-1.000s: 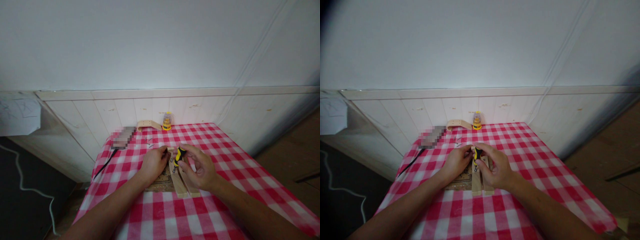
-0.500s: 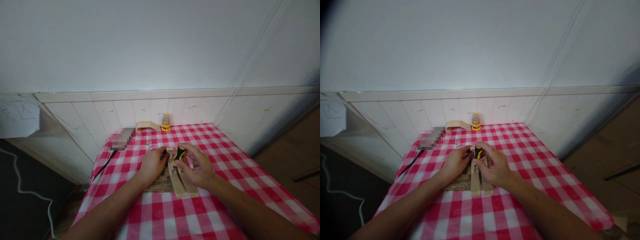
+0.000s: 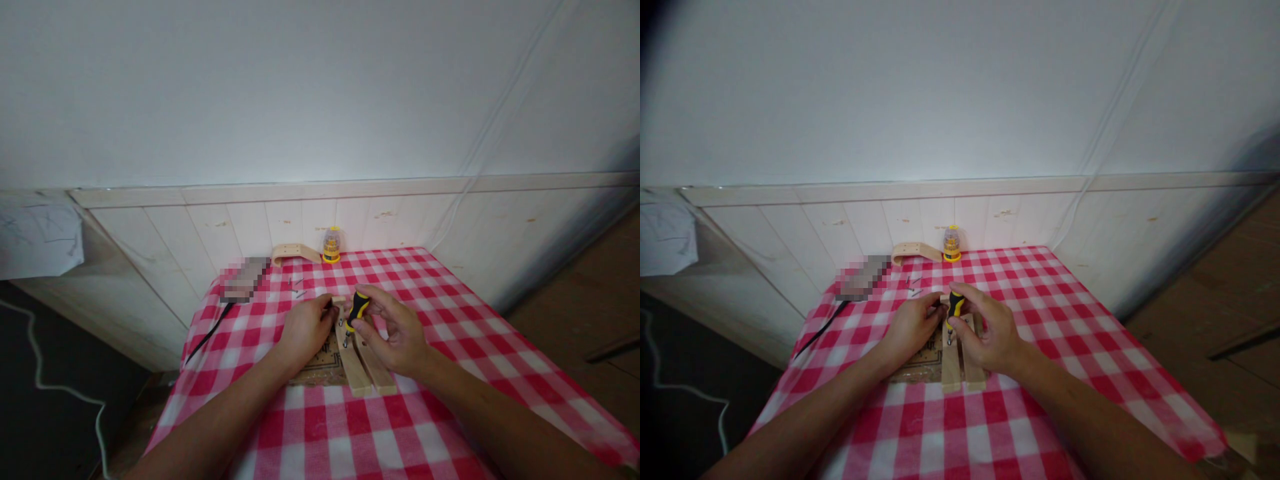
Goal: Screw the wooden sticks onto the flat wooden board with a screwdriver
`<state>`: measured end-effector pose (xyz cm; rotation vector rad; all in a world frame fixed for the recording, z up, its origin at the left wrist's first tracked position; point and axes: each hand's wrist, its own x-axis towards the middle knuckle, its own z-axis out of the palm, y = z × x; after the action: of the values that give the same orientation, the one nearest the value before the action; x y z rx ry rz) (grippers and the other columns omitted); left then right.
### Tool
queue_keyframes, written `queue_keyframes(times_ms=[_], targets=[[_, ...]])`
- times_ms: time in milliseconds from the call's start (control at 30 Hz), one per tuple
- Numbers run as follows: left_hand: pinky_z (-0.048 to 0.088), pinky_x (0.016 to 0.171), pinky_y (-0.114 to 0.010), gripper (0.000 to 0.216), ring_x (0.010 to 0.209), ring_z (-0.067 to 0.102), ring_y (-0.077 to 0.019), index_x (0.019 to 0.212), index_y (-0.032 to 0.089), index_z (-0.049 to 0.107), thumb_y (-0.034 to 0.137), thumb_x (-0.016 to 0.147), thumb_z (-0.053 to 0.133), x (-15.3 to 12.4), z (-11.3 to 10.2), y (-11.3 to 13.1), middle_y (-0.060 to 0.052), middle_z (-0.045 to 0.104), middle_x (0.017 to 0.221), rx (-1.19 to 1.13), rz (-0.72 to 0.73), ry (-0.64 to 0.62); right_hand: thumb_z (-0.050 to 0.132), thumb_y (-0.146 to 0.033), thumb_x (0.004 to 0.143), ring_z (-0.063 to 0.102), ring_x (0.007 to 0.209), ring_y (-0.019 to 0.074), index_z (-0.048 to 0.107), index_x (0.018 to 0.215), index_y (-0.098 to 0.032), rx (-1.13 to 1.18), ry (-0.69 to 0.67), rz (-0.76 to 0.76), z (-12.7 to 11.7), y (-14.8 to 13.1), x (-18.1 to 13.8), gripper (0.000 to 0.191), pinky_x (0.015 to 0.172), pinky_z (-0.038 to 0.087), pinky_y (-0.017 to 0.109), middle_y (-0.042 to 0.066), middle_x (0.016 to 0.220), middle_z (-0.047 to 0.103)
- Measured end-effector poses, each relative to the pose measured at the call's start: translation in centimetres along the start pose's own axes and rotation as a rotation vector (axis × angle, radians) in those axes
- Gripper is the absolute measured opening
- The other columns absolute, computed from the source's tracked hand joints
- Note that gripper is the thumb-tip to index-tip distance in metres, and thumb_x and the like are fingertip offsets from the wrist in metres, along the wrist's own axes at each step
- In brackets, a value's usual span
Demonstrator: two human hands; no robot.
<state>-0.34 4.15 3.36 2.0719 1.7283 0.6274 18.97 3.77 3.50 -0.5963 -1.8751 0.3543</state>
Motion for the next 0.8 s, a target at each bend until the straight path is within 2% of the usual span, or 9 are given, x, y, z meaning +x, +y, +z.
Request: queue_keyframes(times_ms=[133, 233, 600, 800], targets=[[0.046, 0.072, -0.028, 0.024, 0.091, 0.074, -0.0244, 0.110, 0.025, 0.071, 0.032, 0.100, 0.051, 0.0, 0.0, 0.1, -0.008, 0.080, 0.098, 0.002, -0.003, -0.001, 0.067, -0.024, 0.096, 0.079, 0.090, 0.0198, 0.056, 0.144, -0.026, 0.017, 0.121, 0.120, 0.5, 0.4, 0.0, 0.050, 0.085, 0.066, 0.032, 0.008, 0.112, 0.079], [0.045, 0.071, -0.028, 0.024, 0.091, 0.074, -0.0244, 0.111, 0.025, 0.071, 0.033, 0.100, 0.051, 0.0, 0.0, 0.1, -0.008, 0.080, 0.097, -0.002, -0.003, -0.005, 0.068, -0.026, 0.096, 0.078, 0.095, 0.0203, 0.059, 0.142, -0.028, -0.004, 0.173, 0.138, 0.8, 0.8, 0.2, 0.046, 0.088, 0.066, 0.034, 0.007, 0.114, 0.078], [0.046, 0.072, -0.028, 0.023, 0.091, 0.074, -0.0246, 0.110, 0.025, 0.070, 0.033, 0.100, 0.051, 0.0, -0.1, 0.1, -0.008, 0.079, 0.097, -0.007, -0.014, -0.015, 0.067, -0.030, 0.097, 0.077, 0.096, 0.0216, 0.057, 0.144, -0.028, -0.081, 0.096, 0.149, 0.7, 1.7, 0.2, 0.048, 0.088, 0.065, 0.037, 0.009, 0.113, 0.078], [0.047, 0.075, -0.028, 0.024, 0.093, 0.074, -0.0244, 0.114, 0.025, 0.070, 0.031, 0.100, 0.051, 0.1, 0.0, 0.0, -0.008, 0.079, 0.100, -0.013, -0.005, -0.019, 0.059, -0.027, 0.101, 0.075, 0.109, 0.0226, 0.052, 0.148, -0.029, 0.055, 0.009, 0.134, 0.7, 1.1, 0.2, 0.047, 0.092, 0.064, 0.037, 0.011, 0.129, 0.073]])
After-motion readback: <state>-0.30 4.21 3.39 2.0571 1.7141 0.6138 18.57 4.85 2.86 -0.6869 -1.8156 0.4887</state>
